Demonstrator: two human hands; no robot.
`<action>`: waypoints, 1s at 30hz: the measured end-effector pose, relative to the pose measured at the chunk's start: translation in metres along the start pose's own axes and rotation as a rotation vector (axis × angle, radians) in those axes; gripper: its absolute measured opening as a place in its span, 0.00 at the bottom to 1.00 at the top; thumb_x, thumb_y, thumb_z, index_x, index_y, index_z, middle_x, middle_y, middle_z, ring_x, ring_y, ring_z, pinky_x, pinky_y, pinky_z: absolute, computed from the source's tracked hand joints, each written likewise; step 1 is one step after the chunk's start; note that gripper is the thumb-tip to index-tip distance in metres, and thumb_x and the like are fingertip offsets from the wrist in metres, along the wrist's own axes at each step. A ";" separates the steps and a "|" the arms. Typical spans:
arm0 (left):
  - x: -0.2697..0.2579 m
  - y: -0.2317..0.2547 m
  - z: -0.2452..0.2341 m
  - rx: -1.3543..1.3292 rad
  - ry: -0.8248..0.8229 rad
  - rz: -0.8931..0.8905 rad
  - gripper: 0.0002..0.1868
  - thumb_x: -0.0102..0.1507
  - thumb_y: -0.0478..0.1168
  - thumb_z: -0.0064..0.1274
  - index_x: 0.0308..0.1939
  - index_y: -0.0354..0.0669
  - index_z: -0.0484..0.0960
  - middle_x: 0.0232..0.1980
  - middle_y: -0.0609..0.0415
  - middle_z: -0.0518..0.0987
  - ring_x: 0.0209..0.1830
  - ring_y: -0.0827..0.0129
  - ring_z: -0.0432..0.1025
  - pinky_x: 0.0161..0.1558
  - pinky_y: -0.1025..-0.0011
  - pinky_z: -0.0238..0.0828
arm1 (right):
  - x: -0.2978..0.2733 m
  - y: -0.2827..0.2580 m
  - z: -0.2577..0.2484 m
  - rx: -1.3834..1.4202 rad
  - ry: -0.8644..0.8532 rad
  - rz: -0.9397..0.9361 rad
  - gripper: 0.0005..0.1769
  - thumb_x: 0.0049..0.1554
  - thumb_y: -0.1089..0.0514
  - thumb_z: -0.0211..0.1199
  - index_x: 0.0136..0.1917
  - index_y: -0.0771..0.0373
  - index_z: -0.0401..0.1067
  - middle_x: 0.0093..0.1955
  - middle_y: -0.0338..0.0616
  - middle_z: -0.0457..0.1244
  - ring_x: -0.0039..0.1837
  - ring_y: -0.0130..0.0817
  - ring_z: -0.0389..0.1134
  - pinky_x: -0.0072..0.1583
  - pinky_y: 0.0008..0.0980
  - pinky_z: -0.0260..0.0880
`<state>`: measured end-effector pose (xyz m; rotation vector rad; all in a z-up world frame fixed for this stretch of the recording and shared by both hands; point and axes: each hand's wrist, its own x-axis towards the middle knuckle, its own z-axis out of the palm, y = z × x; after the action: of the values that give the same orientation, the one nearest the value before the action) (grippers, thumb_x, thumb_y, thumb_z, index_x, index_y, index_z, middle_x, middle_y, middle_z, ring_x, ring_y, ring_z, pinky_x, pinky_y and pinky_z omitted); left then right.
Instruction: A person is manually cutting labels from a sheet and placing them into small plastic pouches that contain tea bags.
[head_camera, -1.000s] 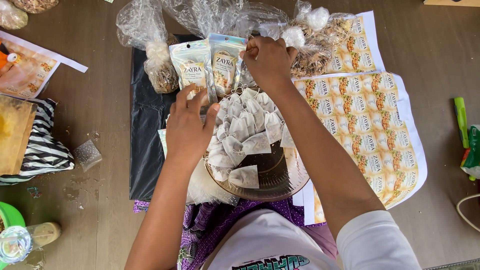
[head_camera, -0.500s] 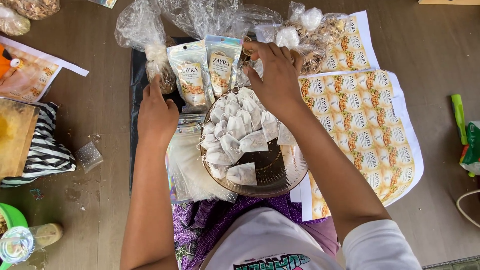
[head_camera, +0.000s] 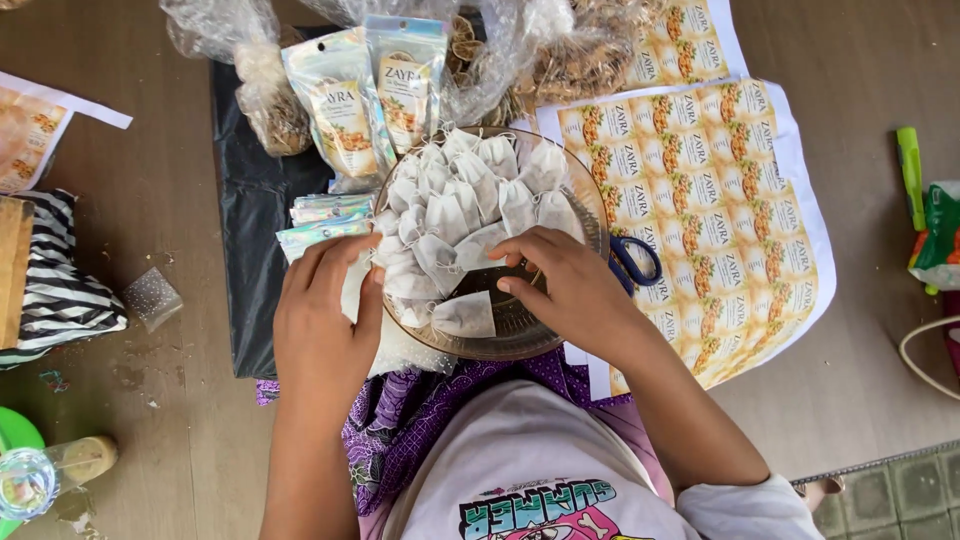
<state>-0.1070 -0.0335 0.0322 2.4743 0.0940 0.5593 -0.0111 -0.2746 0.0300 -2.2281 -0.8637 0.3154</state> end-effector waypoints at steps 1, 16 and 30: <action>-0.005 -0.001 0.000 -0.005 -0.008 -0.001 0.17 0.65 0.33 0.54 0.58 0.48 0.81 0.52 0.54 0.78 0.49 0.56 0.75 0.48 0.61 0.75 | -0.002 0.001 0.002 0.001 -0.001 0.009 0.15 0.61 0.58 0.61 0.60 0.65 0.73 0.50 0.54 0.68 0.53 0.54 0.71 0.55 0.52 0.72; -0.070 -0.019 0.020 0.225 -0.427 0.023 0.15 0.56 0.46 0.63 0.47 0.56 0.82 0.42 0.62 0.77 0.47 0.62 0.73 0.48 0.61 0.69 | -0.030 -0.010 0.060 -0.208 -0.004 -0.514 0.13 0.55 0.47 0.69 0.51 0.53 0.74 0.58 0.43 0.61 0.64 0.49 0.61 0.66 0.50 0.63; -0.072 -0.027 0.013 0.236 -0.356 0.005 0.31 0.50 0.46 0.68 0.58 0.53 0.80 0.50 0.58 0.73 0.48 0.58 0.69 0.47 0.57 0.66 | -0.030 -0.017 0.113 -0.714 0.225 -0.567 0.05 0.59 0.56 0.67 0.46 0.57 0.75 0.76 0.44 0.59 0.79 0.47 0.55 0.75 0.72 0.42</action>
<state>-0.1651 -0.0322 -0.0189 2.7636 0.0117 0.1060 -0.0924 -0.2249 -0.0399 -2.4206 -1.5966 -0.5864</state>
